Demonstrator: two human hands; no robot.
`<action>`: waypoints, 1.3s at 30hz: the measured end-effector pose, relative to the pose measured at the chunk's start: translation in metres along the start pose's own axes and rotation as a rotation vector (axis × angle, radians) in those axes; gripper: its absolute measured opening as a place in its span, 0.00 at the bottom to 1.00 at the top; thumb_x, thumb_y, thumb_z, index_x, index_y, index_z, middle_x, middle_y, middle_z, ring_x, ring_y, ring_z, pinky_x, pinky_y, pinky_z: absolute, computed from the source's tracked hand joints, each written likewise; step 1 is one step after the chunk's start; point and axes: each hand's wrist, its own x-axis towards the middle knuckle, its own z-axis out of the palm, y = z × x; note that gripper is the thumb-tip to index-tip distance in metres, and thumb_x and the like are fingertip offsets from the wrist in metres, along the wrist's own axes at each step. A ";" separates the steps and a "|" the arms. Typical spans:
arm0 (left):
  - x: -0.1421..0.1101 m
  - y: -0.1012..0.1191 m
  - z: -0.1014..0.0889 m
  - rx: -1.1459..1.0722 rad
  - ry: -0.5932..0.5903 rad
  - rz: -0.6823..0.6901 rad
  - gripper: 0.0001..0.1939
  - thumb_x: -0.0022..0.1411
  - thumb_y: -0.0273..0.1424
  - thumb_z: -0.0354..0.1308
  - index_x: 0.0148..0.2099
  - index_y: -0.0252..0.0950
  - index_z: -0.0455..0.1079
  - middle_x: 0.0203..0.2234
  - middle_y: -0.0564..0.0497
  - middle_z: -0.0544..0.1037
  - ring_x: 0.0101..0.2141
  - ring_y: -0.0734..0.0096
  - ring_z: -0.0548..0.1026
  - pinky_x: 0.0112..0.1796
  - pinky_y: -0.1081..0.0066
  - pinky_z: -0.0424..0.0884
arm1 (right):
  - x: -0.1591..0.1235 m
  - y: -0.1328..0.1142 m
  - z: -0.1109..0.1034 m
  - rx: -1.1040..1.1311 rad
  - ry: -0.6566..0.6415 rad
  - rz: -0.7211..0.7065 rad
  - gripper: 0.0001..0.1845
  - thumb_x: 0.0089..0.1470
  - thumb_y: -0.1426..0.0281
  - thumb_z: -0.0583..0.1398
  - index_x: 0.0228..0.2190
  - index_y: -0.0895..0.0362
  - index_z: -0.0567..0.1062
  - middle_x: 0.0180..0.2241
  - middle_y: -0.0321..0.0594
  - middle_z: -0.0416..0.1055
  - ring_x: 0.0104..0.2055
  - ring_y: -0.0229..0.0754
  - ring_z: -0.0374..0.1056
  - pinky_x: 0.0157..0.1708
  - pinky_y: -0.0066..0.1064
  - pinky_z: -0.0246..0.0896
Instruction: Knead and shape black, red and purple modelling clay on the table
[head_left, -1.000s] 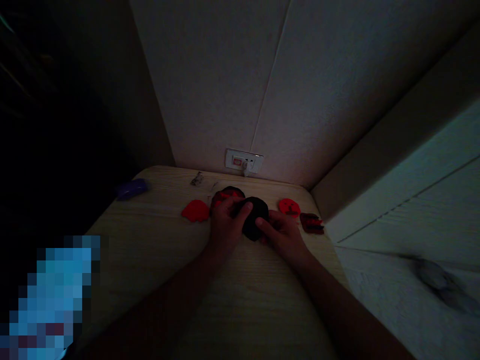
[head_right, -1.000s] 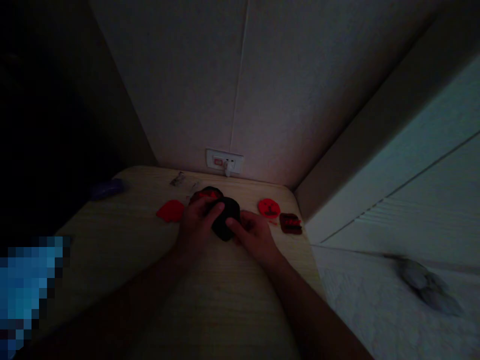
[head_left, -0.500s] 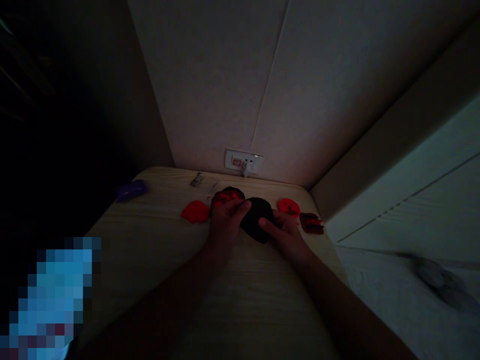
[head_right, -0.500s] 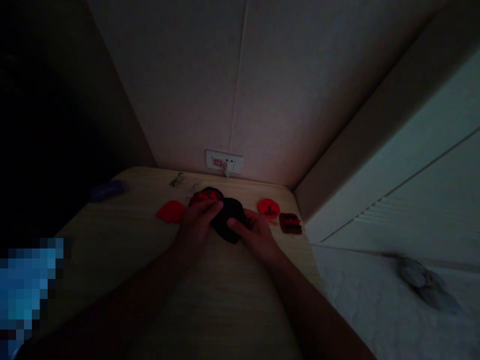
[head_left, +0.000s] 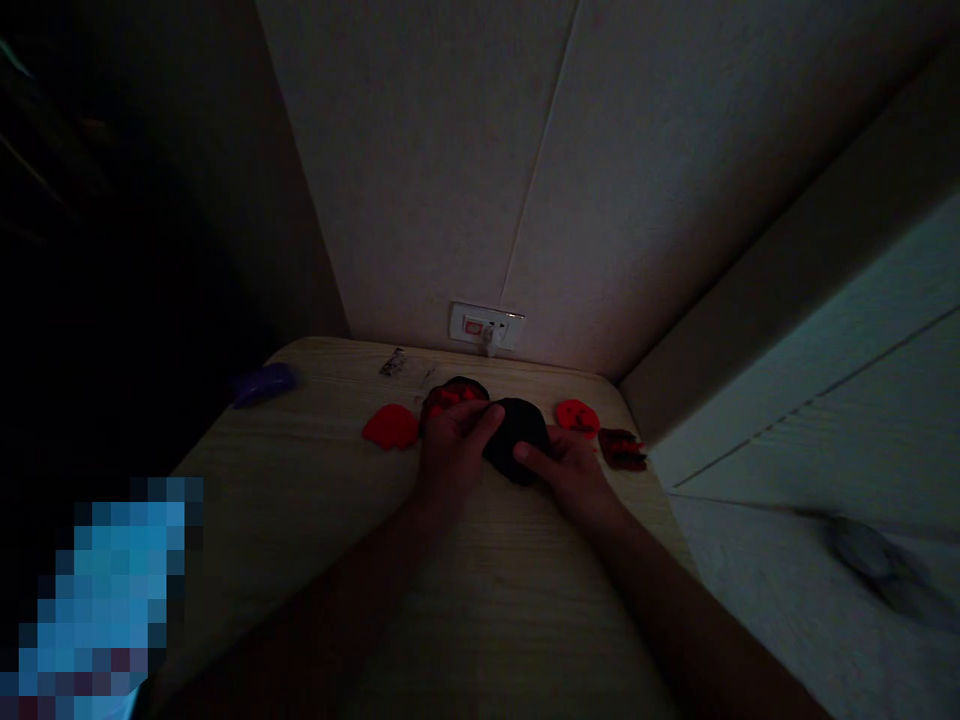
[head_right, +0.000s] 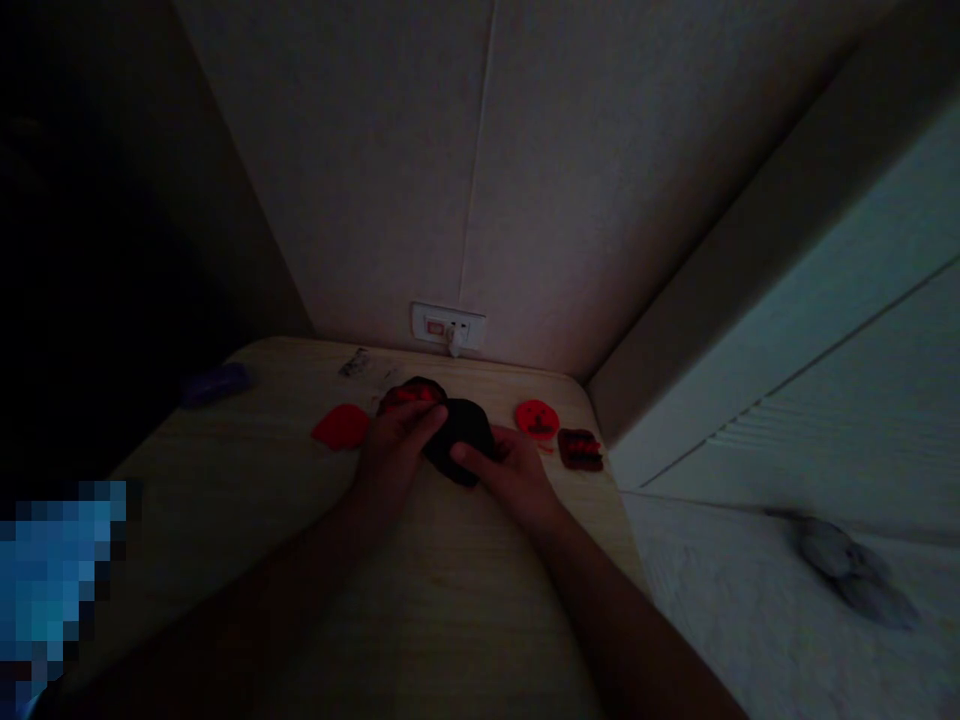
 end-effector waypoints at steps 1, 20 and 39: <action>0.000 0.000 0.000 0.005 -0.016 -0.003 0.15 0.51 0.40 0.71 0.37 0.34 0.79 0.31 0.49 0.83 0.33 0.67 0.78 0.36 0.70 0.72 | 0.000 0.000 -0.001 0.001 0.016 -0.009 0.14 0.45 0.59 0.73 0.29 0.57 0.82 0.24 0.35 0.76 0.24 0.35 0.67 0.25 0.27 0.63; -0.004 -0.002 -0.001 0.101 -0.257 -0.044 0.16 0.51 0.39 0.70 0.36 0.31 0.77 0.28 0.50 0.80 0.29 0.69 0.76 0.33 0.71 0.69 | 0.003 0.001 -0.009 -0.047 0.174 -0.103 0.15 0.48 0.59 0.72 0.35 0.56 0.84 0.30 0.39 0.80 0.30 0.43 0.74 0.33 0.34 0.70; -0.010 0.001 -0.001 0.421 -0.280 0.207 0.14 0.66 0.39 0.55 0.32 0.35 0.71 0.24 0.54 0.71 0.28 0.72 0.69 0.30 0.72 0.62 | 0.000 -0.005 -0.007 -0.136 0.194 -0.172 0.12 0.49 0.59 0.71 0.28 0.54 0.81 0.24 0.34 0.74 0.26 0.36 0.67 0.26 0.27 0.61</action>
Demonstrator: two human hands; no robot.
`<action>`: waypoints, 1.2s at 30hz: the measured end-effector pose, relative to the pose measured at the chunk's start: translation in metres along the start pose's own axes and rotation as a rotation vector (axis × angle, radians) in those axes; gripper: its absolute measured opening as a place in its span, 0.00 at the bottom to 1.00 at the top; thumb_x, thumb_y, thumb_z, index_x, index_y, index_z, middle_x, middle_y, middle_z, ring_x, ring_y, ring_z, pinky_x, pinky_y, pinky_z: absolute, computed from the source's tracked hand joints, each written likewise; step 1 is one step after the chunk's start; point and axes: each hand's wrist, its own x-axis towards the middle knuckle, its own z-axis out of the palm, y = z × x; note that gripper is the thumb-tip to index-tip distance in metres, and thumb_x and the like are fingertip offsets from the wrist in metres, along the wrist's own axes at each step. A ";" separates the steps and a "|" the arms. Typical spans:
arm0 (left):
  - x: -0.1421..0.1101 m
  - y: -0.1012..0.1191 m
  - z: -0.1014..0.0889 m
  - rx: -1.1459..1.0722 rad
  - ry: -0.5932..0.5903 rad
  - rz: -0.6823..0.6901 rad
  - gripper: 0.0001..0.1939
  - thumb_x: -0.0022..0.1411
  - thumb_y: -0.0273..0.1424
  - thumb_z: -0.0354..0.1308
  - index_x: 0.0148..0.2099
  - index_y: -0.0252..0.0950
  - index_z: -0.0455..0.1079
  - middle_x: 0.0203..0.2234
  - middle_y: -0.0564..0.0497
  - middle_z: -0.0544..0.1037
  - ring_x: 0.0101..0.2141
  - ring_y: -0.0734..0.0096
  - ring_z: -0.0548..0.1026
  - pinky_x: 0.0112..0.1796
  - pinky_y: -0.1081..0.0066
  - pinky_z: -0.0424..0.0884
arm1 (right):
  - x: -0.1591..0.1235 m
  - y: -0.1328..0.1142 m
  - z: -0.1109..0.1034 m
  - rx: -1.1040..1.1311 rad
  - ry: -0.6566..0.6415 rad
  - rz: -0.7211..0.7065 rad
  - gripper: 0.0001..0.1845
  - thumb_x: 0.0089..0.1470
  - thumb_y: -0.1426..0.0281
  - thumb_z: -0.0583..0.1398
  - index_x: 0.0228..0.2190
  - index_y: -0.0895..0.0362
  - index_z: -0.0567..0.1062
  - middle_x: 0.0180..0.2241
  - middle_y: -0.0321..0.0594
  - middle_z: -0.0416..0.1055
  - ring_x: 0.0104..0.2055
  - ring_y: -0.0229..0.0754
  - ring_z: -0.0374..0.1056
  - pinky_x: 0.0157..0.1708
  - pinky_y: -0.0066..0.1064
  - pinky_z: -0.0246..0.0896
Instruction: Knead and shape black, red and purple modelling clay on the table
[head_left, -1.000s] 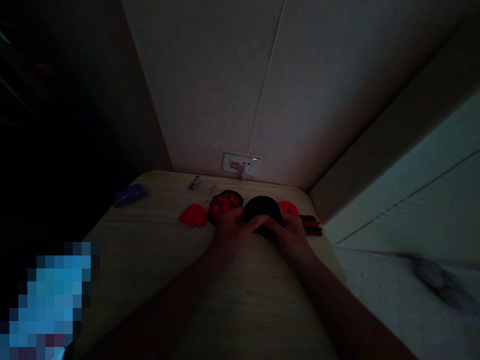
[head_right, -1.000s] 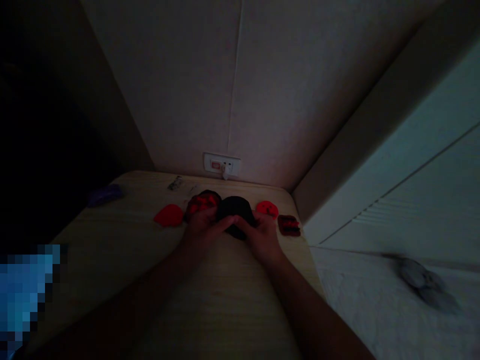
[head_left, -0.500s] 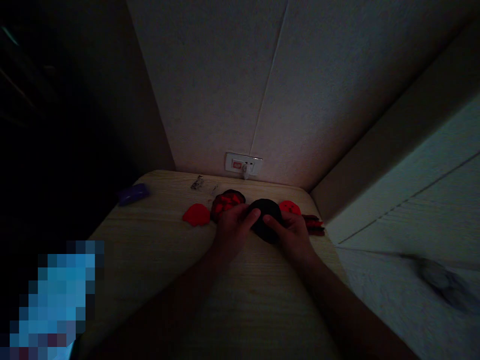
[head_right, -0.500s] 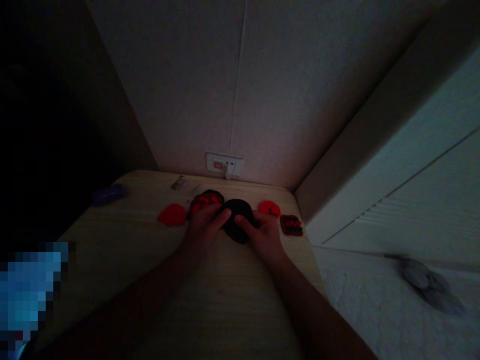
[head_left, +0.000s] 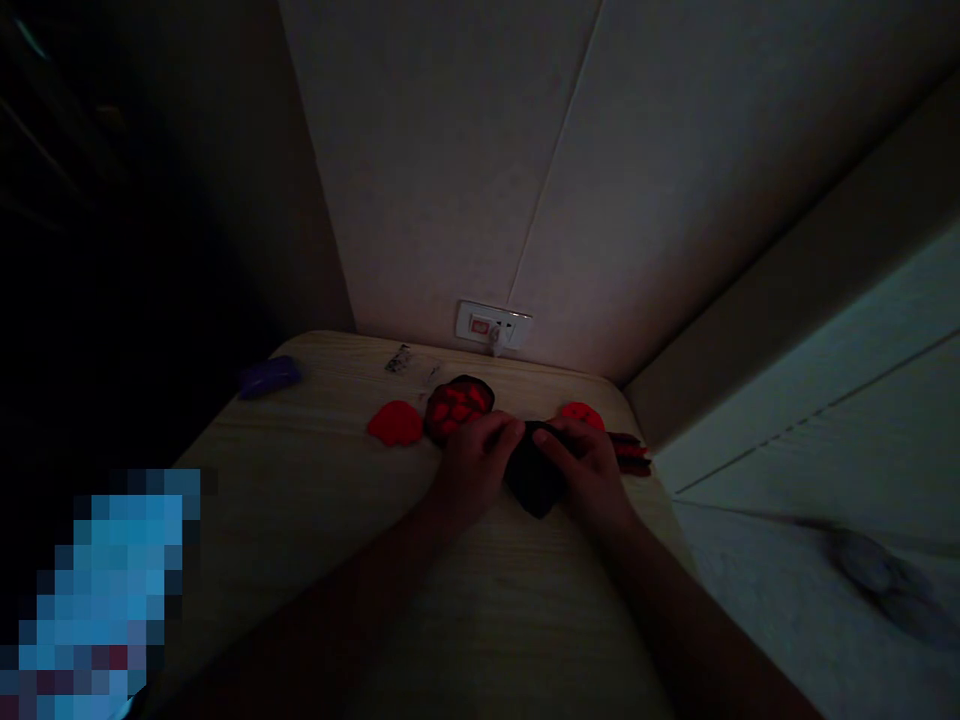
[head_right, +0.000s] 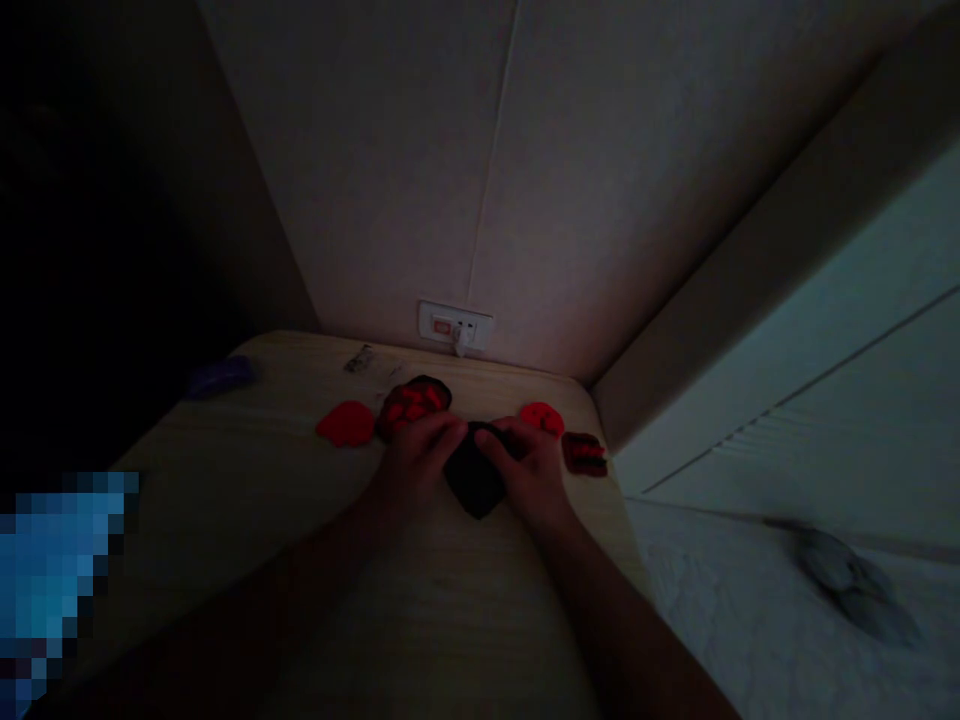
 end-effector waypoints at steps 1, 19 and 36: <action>0.000 0.000 -0.001 0.029 -0.001 0.019 0.14 0.66 0.38 0.55 0.32 0.35 0.71 0.24 0.54 0.72 0.28 0.72 0.69 0.30 0.72 0.62 | -0.001 -0.001 0.001 -0.012 -0.015 -0.012 0.11 0.50 0.59 0.71 0.29 0.53 0.81 0.25 0.34 0.74 0.27 0.37 0.68 0.27 0.27 0.62; -0.004 -0.002 0.001 0.069 -0.032 0.007 0.13 0.65 0.38 0.57 0.34 0.35 0.75 0.25 0.52 0.76 0.28 0.70 0.72 0.30 0.72 0.64 | -0.001 -0.007 0.002 -0.085 -0.004 -0.049 0.10 0.52 0.60 0.70 0.29 0.53 0.83 0.27 0.37 0.78 0.28 0.40 0.70 0.30 0.30 0.64; -0.004 0.000 0.004 -0.103 -0.021 -0.088 0.13 0.61 0.40 0.62 0.33 0.35 0.75 0.26 0.51 0.78 0.29 0.69 0.74 0.31 0.72 0.67 | -0.004 -0.012 0.006 -0.135 0.048 -0.068 0.11 0.51 0.58 0.69 0.28 0.54 0.82 0.26 0.38 0.78 0.28 0.42 0.70 0.30 0.32 0.64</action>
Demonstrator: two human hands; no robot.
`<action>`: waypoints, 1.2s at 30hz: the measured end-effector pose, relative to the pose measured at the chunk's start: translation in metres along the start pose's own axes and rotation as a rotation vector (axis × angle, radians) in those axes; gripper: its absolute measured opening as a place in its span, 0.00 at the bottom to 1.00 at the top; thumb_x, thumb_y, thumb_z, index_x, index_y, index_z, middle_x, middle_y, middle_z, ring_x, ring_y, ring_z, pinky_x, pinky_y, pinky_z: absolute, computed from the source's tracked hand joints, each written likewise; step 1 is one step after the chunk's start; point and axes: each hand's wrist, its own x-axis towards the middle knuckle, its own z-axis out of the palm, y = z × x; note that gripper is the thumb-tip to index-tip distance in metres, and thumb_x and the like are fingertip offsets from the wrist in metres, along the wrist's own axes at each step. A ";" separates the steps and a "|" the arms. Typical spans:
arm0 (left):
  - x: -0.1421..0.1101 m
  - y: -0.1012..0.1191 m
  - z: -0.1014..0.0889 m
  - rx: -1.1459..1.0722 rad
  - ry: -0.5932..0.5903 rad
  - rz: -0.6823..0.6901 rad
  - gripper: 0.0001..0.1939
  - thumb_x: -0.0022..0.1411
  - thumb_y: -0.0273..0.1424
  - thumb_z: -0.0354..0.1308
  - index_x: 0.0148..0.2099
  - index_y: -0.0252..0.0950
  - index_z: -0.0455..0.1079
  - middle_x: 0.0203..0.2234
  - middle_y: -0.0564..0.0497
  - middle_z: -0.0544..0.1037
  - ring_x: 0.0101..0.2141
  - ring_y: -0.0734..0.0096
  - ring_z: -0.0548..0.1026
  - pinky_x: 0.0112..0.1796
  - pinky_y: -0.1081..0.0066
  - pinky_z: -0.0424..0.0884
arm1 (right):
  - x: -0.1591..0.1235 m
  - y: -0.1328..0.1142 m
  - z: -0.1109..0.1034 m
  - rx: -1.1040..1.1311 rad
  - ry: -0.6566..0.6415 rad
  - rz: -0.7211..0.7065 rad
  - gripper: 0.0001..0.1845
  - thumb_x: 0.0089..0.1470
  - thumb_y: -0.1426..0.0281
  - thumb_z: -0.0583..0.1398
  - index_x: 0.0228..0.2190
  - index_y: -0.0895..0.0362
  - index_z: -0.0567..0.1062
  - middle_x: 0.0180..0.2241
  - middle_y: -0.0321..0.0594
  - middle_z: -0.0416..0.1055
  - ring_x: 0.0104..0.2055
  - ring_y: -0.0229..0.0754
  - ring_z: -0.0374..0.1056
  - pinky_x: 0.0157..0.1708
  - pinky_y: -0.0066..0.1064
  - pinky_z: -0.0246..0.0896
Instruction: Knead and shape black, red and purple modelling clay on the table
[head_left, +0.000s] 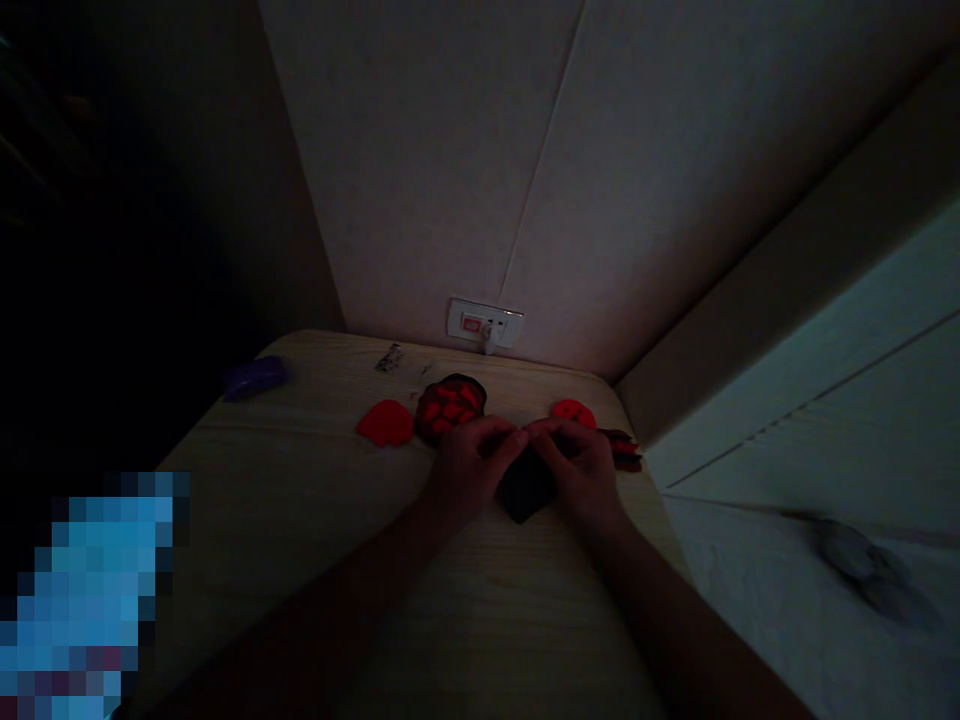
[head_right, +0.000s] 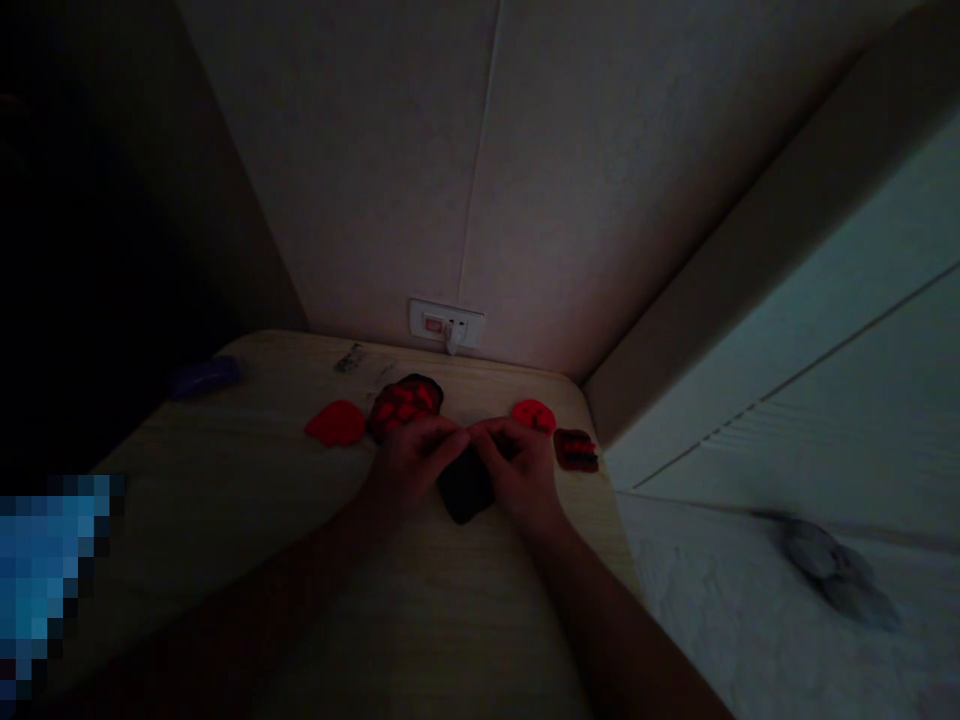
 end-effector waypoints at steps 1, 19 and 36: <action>0.001 0.000 0.000 -0.003 0.007 -0.004 0.12 0.61 0.39 0.62 0.33 0.34 0.76 0.26 0.50 0.78 0.30 0.68 0.75 0.31 0.71 0.68 | 0.000 0.000 0.000 -0.003 0.004 -0.002 0.11 0.51 0.58 0.69 0.29 0.54 0.82 0.27 0.38 0.78 0.29 0.42 0.71 0.31 0.32 0.64; 0.003 0.003 0.000 -0.112 0.050 -0.036 0.09 0.55 0.36 0.65 0.32 0.34 0.76 0.26 0.50 0.79 0.29 0.68 0.76 0.33 0.71 0.70 | -0.001 0.000 -0.001 0.022 -0.003 0.015 0.09 0.51 0.59 0.69 0.30 0.52 0.82 0.29 0.38 0.79 0.31 0.43 0.72 0.33 0.33 0.65; 0.003 0.003 -0.001 -0.115 0.060 -0.018 0.09 0.56 0.35 0.66 0.36 0.34 0.77 0.31 0.48 0.82 0.34 0.66 0.79 0.37 0.70 0.72 | 0.000 0.001 -0.002 0.053 0.017 0.010 0.09 0.50 0.59 0.70 0.29 0.52 0.84 0.28 0.38 0.81 0.30 0.42 0.73 0.32 0.32 0.67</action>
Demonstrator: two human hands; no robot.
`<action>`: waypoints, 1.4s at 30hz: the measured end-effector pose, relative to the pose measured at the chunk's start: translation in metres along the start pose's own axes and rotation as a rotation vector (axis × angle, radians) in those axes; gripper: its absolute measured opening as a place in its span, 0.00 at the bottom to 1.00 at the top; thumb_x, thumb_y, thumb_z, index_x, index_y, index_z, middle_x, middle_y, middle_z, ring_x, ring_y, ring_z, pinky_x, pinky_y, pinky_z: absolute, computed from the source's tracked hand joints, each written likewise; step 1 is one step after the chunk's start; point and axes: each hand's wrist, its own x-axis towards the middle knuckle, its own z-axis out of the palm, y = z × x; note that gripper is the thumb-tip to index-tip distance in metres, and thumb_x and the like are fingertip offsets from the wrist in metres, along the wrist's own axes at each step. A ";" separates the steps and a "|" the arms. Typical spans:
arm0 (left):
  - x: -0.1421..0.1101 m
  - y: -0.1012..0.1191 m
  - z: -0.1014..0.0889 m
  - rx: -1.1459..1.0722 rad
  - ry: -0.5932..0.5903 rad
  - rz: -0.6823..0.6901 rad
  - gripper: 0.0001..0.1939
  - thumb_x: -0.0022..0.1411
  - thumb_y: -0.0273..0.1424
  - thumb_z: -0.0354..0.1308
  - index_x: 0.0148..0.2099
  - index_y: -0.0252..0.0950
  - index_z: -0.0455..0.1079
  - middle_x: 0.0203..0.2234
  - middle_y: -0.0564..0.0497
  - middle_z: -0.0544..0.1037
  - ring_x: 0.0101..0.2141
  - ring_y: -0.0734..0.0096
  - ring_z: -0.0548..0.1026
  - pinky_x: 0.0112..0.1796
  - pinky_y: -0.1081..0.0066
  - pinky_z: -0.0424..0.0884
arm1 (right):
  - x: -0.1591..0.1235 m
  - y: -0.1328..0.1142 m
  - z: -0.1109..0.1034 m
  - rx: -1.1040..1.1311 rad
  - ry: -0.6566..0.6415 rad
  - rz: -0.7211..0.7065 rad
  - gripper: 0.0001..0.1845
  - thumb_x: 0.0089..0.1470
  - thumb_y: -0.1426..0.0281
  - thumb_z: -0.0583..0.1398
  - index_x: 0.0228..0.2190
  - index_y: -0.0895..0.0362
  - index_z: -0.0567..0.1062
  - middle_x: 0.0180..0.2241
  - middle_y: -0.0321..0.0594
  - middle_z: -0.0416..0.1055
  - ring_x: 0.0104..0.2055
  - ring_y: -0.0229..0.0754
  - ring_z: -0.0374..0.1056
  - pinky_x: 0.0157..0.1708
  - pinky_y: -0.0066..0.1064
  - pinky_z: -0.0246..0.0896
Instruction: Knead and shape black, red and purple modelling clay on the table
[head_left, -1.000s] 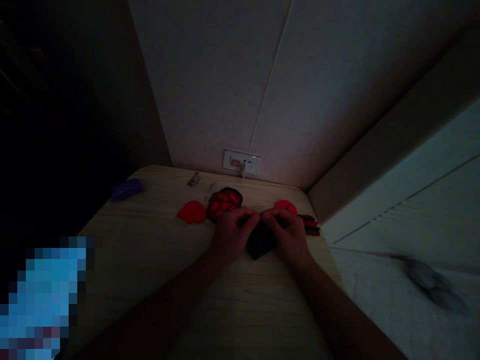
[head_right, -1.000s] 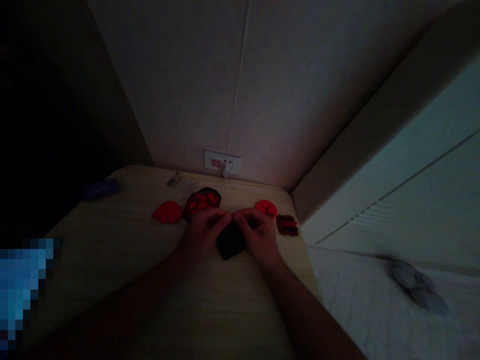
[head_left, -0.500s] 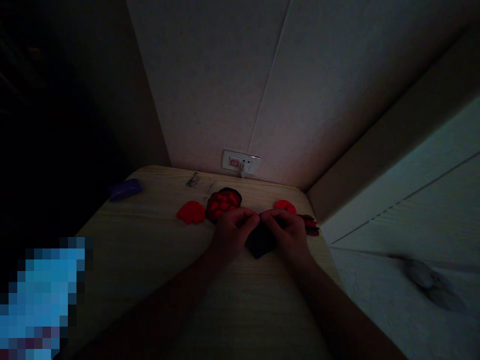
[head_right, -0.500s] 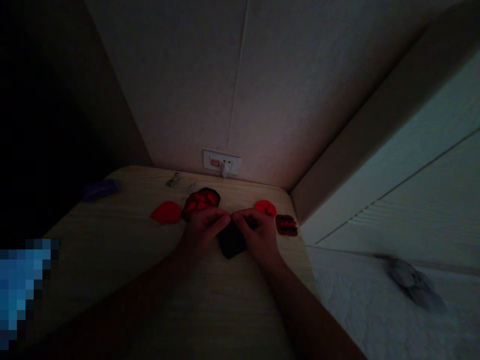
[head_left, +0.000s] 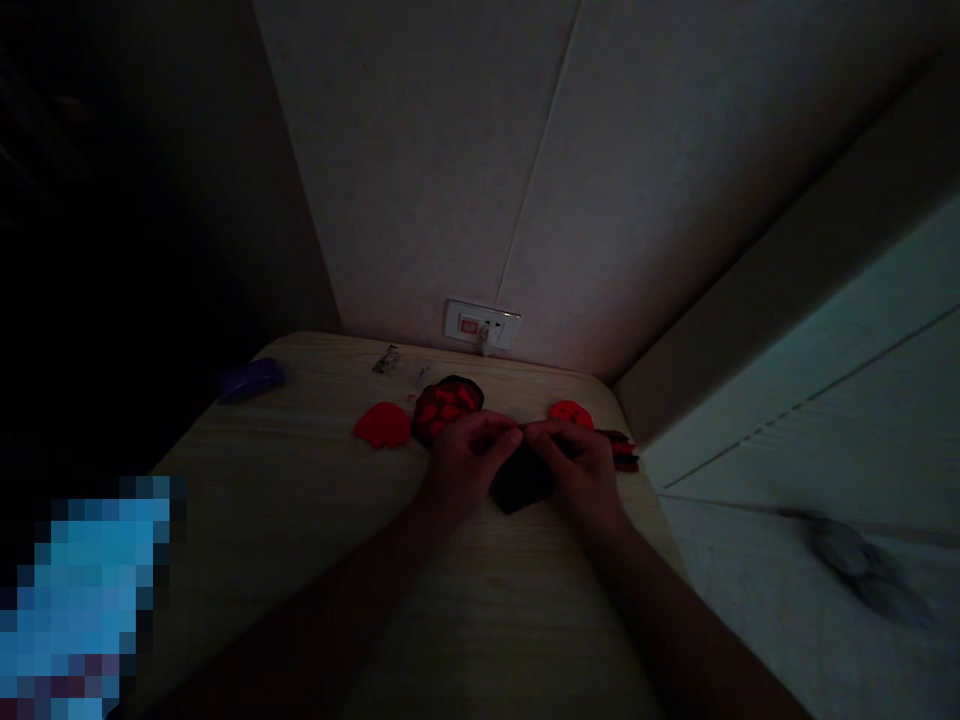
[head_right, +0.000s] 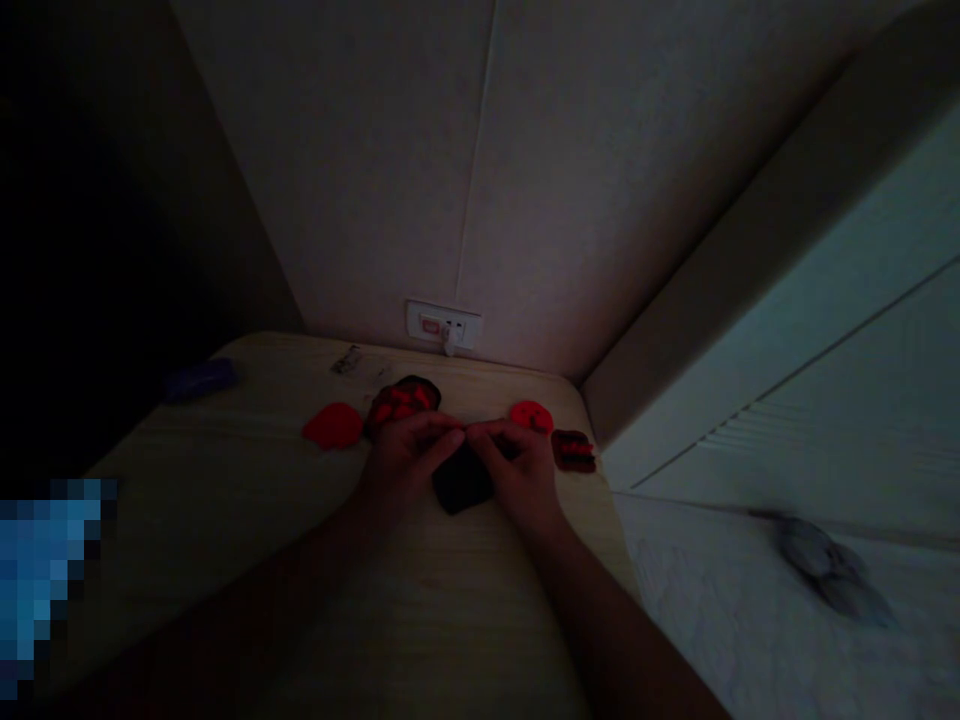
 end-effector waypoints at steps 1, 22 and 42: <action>0.000 0.000 0.000 0.010 0.007 -0.002 0.09 0.56 0.35 0.66 0.36 0.33 0.77 0.31 0.47 0.82 0.34 0.65 0.79 0.37 0.69 0.72 | 0.000 0.000 0.000 -0.002 0.006 0.002 0.10 0.50 0.59 0.70 0.31 0.52 0.84 0.29 0.39 0.81 0.31 0.43 0.74 0.32 0.32 0.67; 0.001 -0.006 0.001 -0.071 0.000 -0.086 0.13 0.55 0.36 0.67 0.39 0.33 0.80 0.32 0.46 0.84 0.35 0.64 0.81 0.37 0.69 0.74 | 0.002 0.003 -0.005 -0.030 0.037 -0.029 0.11 0.52 0.60 0.69 0.27 0.55 0.81 0.25 0.35 0.76 0.26 0.37 0.69 0.27 0.27 0.62; -0.001 -0.004 0.003 -0.076 -0.016 -0.070 0.09 0.54 0.34 0.67 0.33 0.32 0.78 0.27 0.48 0.83 0.30 0.67 0.79 0.34 0.71 0.72 | 0.001 -0.002 -0.004 -0.106 -0.023 -0.046 0.10 0.53 0.60 0.69 0.30 0.54 0.83 0.26 0.37 0.78 0.28 0.39 0.71 0.30 0.30 0.65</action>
